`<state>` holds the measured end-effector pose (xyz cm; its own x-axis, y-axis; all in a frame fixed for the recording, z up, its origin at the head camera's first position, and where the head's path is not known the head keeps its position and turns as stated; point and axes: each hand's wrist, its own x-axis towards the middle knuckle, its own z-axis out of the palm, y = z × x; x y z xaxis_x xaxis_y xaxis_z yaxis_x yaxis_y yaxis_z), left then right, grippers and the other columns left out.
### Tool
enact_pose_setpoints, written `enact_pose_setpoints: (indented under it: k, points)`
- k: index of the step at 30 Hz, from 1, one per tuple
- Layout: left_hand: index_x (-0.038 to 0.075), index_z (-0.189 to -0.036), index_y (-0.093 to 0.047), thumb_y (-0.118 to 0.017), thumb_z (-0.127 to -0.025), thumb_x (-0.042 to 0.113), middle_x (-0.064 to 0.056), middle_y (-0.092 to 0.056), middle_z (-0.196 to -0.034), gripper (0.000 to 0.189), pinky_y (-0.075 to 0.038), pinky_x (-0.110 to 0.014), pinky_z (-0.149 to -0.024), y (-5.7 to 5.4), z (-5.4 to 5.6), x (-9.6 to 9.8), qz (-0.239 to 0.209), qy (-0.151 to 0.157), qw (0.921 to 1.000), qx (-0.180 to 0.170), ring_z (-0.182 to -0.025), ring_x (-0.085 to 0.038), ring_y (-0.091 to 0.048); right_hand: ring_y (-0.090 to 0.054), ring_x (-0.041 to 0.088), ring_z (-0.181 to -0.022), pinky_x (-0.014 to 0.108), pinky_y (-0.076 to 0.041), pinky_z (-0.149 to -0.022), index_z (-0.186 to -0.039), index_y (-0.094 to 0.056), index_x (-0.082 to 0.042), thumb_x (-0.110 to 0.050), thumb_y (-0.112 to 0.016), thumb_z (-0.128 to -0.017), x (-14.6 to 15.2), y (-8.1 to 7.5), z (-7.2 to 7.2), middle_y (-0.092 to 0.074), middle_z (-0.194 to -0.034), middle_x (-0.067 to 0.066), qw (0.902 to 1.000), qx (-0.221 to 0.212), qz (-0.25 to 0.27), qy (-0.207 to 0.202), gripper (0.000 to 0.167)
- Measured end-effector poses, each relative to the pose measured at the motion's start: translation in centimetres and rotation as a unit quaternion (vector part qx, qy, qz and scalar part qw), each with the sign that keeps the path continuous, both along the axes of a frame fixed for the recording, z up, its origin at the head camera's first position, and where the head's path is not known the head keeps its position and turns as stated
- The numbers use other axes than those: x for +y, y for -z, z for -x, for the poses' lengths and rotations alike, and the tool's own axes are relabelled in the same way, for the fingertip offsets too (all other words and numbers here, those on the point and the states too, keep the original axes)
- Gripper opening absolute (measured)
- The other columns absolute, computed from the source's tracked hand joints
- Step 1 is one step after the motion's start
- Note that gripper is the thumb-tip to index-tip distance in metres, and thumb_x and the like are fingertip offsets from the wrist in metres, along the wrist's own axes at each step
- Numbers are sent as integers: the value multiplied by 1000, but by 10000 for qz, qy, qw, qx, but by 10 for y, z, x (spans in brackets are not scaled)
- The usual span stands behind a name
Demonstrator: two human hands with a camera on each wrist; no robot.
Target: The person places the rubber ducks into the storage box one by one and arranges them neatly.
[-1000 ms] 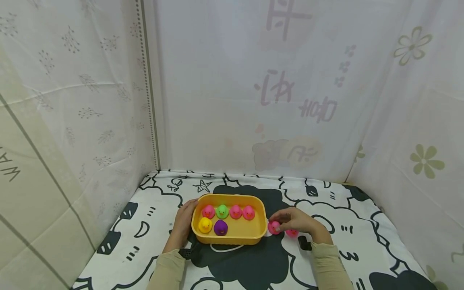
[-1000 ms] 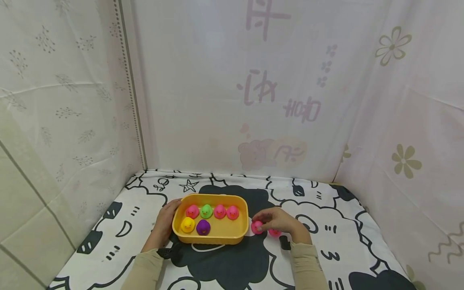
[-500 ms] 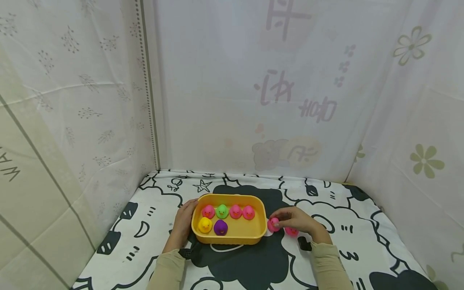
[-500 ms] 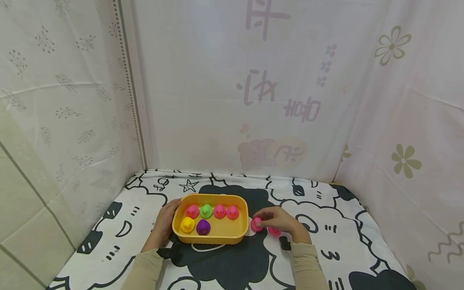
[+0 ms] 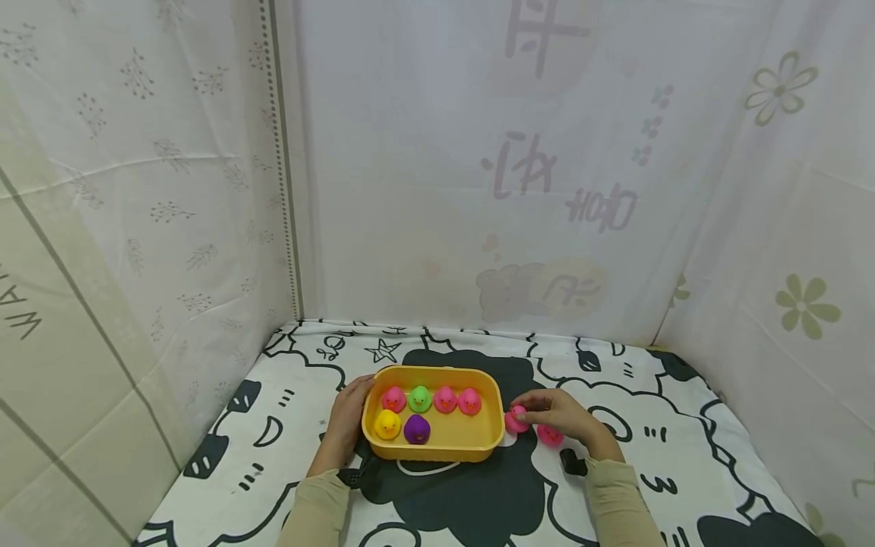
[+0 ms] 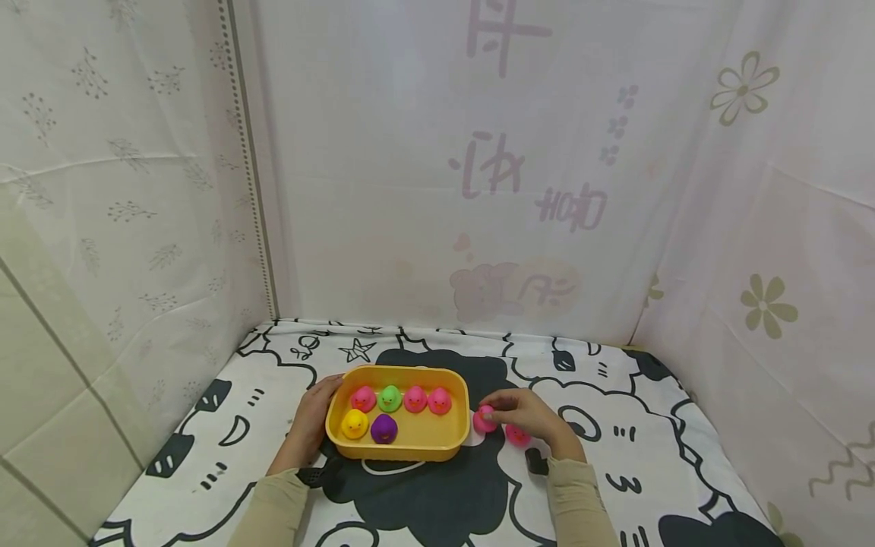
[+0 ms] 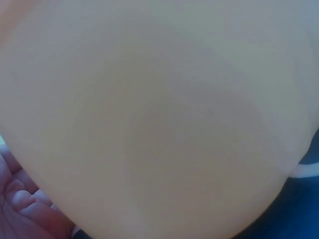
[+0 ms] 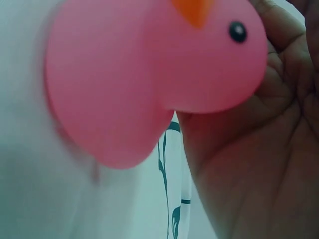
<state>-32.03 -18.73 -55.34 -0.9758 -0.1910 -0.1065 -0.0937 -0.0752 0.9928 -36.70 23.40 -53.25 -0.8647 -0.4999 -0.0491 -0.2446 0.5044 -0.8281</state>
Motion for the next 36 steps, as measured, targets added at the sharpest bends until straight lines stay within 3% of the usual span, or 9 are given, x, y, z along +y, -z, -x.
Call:
enact_pose_setpoints:
  k: [13,23,31,36]
  points:
    - [12,-135,-61,-55,-99,47,-11,-58,-139,50,-41,-46,-112,-1,0,-1,-3,-8,10000,2,-129,-28,-53,-65,24,-106,45,-55,-94,-118,-73,-18,-34,-75,-91,0,-1,-1,-73,-110,0,9996,229,136,13,31]
    - [12,-135,-61,-55,-99,48,-11,-58,-140,52,-40,-47,-112,2,1,1,-55,-15,10000,-49,-129,-29,-53,-65,22,-106,39,-56,-92,-120,-72,-18,-36,-76,-90,-2,-1,1,-72,-113,0,9995,209,151,175,35]
    - [13,-136,-60,-56,-98,51,-11,-57,-140,55,-40,-47,-112,5,2,-1,-89,-18,9999,-46,-130,-29,-52,-68,23,-98,43,-59,-84,-123,-70,-15,-35,-75,-91,-7,-14,3,-72,-114,3,9993,305,206,-26,38]
    - [12,-136,-60,-56,-98,51,-11,-57,-140,55,-41,-46,-111,4,2,-2,-141,21,9999,15,-129,-28,-53,-68,23,-103,44,-59,-87,-124,-70,-14,-33,-74,-92,-9,-25,4,-72,-115,3,9988,391,257,-127,37]
